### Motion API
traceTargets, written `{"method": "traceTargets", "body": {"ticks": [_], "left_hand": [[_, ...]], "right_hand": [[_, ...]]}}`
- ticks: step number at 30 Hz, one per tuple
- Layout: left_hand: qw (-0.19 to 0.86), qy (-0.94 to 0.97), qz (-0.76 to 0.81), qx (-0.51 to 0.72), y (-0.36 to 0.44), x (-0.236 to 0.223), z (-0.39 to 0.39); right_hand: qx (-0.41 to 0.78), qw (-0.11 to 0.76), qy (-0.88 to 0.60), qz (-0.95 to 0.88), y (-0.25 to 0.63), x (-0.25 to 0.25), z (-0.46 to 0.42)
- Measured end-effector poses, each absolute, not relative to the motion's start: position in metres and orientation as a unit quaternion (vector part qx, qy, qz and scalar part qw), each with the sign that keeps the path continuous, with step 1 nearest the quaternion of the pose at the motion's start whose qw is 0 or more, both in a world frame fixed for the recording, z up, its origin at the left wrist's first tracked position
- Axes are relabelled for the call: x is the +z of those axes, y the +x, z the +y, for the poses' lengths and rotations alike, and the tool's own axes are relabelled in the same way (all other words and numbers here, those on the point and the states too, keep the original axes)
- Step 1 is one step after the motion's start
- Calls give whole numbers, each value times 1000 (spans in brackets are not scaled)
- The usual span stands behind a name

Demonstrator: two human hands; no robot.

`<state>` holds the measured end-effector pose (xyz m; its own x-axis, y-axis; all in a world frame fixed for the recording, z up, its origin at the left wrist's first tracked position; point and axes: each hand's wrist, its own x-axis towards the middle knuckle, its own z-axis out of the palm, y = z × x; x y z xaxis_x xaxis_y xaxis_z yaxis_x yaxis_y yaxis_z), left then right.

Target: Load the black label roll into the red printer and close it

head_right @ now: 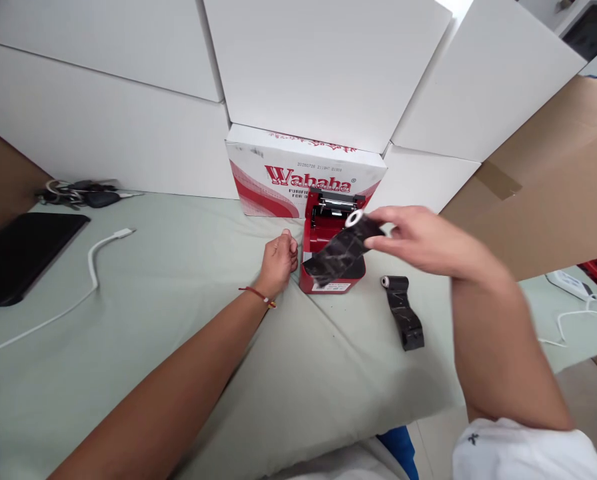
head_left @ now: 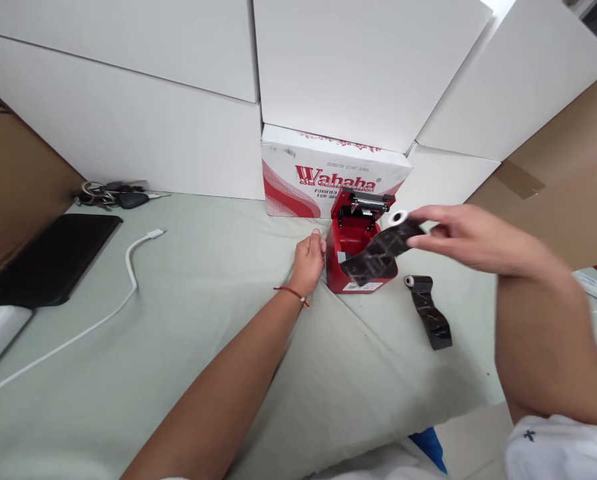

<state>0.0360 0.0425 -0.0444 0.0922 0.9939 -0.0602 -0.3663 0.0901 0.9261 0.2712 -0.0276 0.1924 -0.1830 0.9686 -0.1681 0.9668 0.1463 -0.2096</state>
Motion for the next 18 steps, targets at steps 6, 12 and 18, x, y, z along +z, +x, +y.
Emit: {"method": "traceTargets", "body": {"ticks": [6,12,18], "left_hand": [[627,354,395,571,36,-35,38],[619,347,385,590,34,-33,39],[634,363,379,567,34,-34,39]], "right_hand": [[246,-78,-643,-721,336,181,-53],[328,-139,-589,-725,316,112,-46],[219,23,-712,-666,331,109,-44]]}}
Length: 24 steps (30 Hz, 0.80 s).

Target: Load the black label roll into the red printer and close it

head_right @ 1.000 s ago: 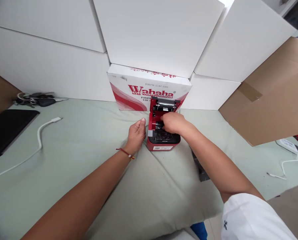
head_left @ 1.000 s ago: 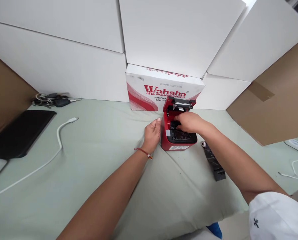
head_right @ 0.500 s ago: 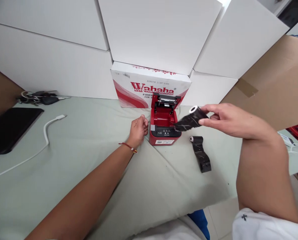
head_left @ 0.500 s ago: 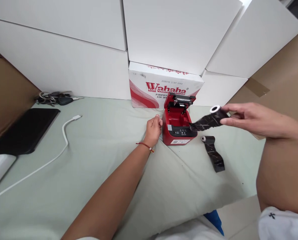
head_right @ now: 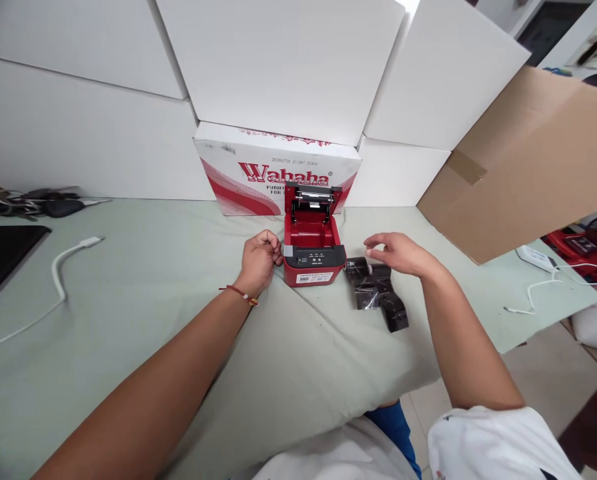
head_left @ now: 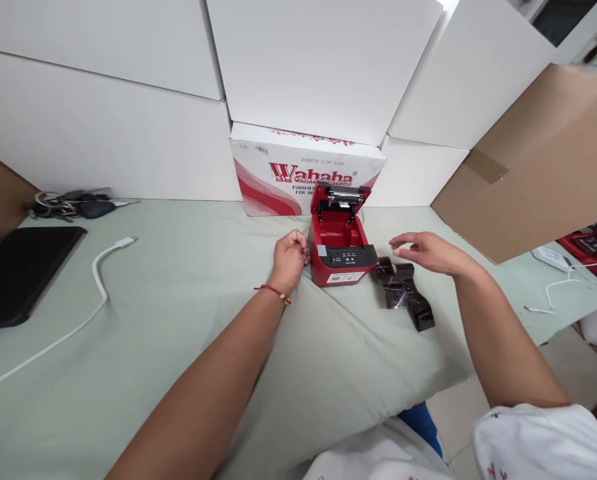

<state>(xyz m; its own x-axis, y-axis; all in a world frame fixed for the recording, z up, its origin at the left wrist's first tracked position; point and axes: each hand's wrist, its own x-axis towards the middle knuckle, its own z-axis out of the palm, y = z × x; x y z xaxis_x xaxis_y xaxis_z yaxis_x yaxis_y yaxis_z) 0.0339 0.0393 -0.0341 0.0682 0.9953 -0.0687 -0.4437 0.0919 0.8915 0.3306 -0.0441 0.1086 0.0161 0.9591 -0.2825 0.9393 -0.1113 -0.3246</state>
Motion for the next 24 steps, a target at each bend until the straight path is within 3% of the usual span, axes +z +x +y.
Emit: {"method": "traceTargets", "body": {"ticks": [2,7,11,15,20,24], "left_hand": [[642,371,379,554,34,-34,39],[644,383,387,538,33,-32,38],[643,386,389,535,34,-31,38],[643,386,391,533,34,-31,38],[647,379,390,534,35,-30,39],[653,372,385,536,35,-30,38]], "right_hand": [[192,34,-744,-639,345,108,-44],[196,-89,-709,-671,366,83,-39],[209,-116,-685,-688,363,72,-40],[274,-134,-640,-706,362,121,-53],[248,-56,-556,-791,318,200,-54],[146,-50,-568,-809,242,188,-25]]}}
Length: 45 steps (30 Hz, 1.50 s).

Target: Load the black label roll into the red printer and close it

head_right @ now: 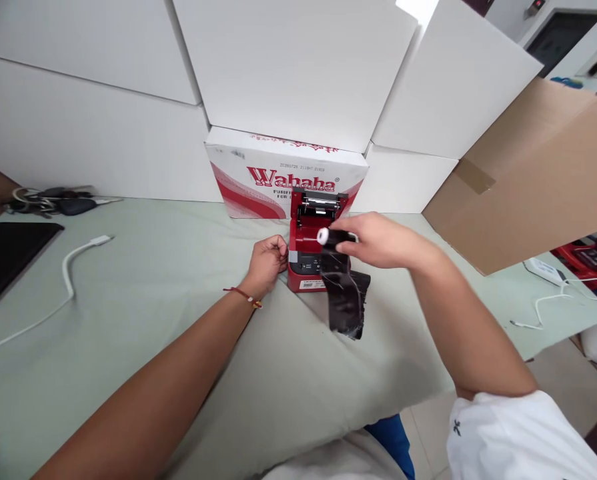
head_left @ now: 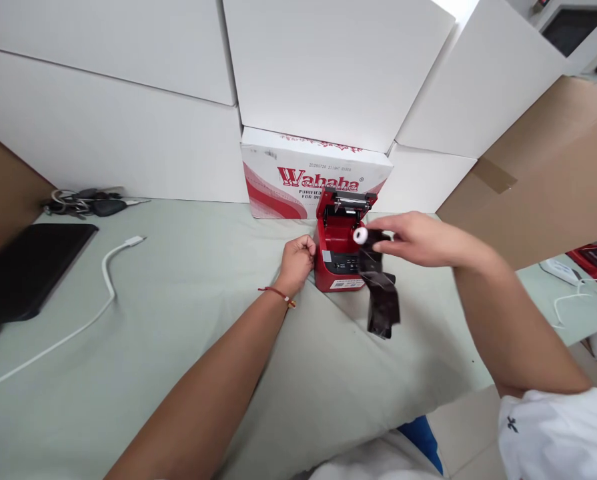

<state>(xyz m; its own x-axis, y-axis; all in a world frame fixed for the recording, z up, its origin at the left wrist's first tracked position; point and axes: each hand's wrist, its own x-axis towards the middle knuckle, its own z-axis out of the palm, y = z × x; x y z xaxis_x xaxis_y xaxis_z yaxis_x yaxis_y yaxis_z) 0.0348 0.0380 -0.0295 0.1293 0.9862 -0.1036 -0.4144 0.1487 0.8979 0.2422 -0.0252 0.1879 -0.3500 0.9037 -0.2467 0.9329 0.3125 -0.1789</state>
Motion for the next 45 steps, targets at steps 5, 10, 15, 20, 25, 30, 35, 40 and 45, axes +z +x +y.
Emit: {"method": "traceTargets", "body": {"ticks": [5,10,15,20,25,30,35,40,45], "left_hand": [[654,370,377,541,34,-30,37],[658,374,373,537,36,-29,38],[658,375,376,534,37,-33,40],[653,378,382,533,35,-37,40],[654,381,377,534,35,-37,40],[645,378,373,550,36,-35,38],[597,376,396,588,36,-30,35],[487,375,447,650,31,-8,50],[433,461,430,644,34,27,81]], "right_hand": [[-30,196,638,744,183,144,12],[-35,217,638,738,173,135,30],[-44,204,636,743,172,120,38],[-48,154,642,750,179,103,48],[-63,-1,603,795,200,99,17],[36,-303,465,831,220,66,-56],[138,-300,443,834,223,25,-88],[164,-314,431,830,229,13,-82],[139,-334,426,829,237,7,-79]]}}
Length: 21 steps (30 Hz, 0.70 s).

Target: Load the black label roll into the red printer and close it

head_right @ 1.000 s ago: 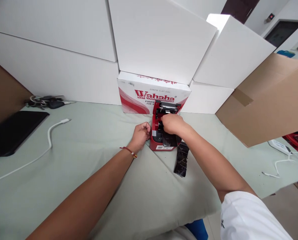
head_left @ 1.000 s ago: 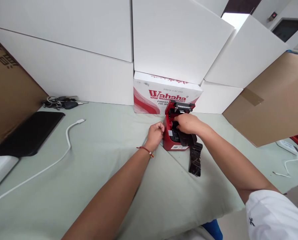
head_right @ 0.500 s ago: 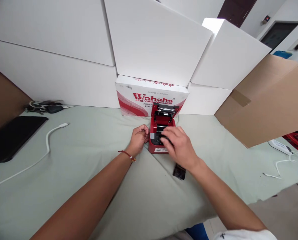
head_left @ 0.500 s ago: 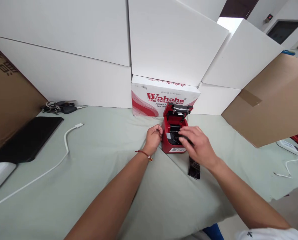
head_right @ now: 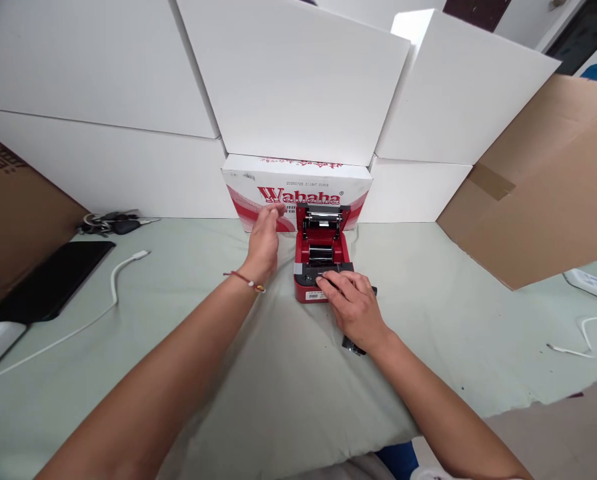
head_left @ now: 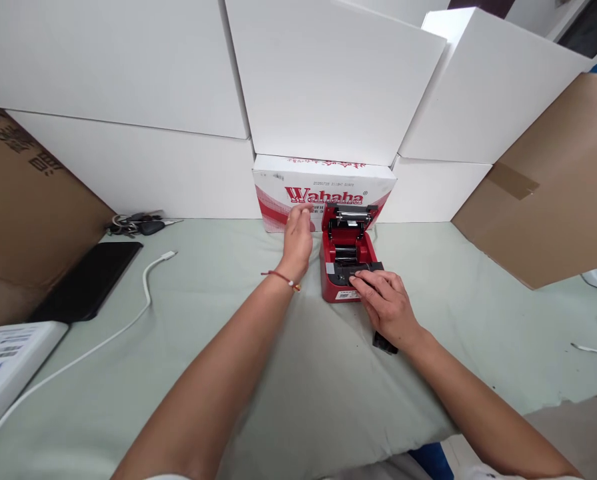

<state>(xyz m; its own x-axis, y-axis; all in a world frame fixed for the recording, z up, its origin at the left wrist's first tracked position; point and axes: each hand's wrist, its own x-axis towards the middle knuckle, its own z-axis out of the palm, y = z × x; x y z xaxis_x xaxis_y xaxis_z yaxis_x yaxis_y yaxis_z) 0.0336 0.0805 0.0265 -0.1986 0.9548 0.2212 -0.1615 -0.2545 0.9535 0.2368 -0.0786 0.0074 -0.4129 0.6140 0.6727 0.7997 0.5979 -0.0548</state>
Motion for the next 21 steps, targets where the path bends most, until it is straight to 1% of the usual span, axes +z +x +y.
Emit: {"method": "traceTargets", "body": {"ticks": [4,6,11,13,18,21], "left_hand": [[512,496,376,592,35,36,90],[516,503,376,583,33,35,85],[414,623,383,541,24,27,58],[389,663,366,524,22,21,47],[346,712,346,503,19,5,31],[359,705,346,504,17,3,27]], "right_hand": [[-126,347,-432,-823,238,0,-78],[-127,353,-431,-820,237,-1,-79],[-133,378,-414,-817,236,-1,-79],[-131,383,-411,-817,236,-3,-79],[-121,376,-417,-819,238,-7,-81],[-119,383,-413,-818,239,-5,-84]]}}
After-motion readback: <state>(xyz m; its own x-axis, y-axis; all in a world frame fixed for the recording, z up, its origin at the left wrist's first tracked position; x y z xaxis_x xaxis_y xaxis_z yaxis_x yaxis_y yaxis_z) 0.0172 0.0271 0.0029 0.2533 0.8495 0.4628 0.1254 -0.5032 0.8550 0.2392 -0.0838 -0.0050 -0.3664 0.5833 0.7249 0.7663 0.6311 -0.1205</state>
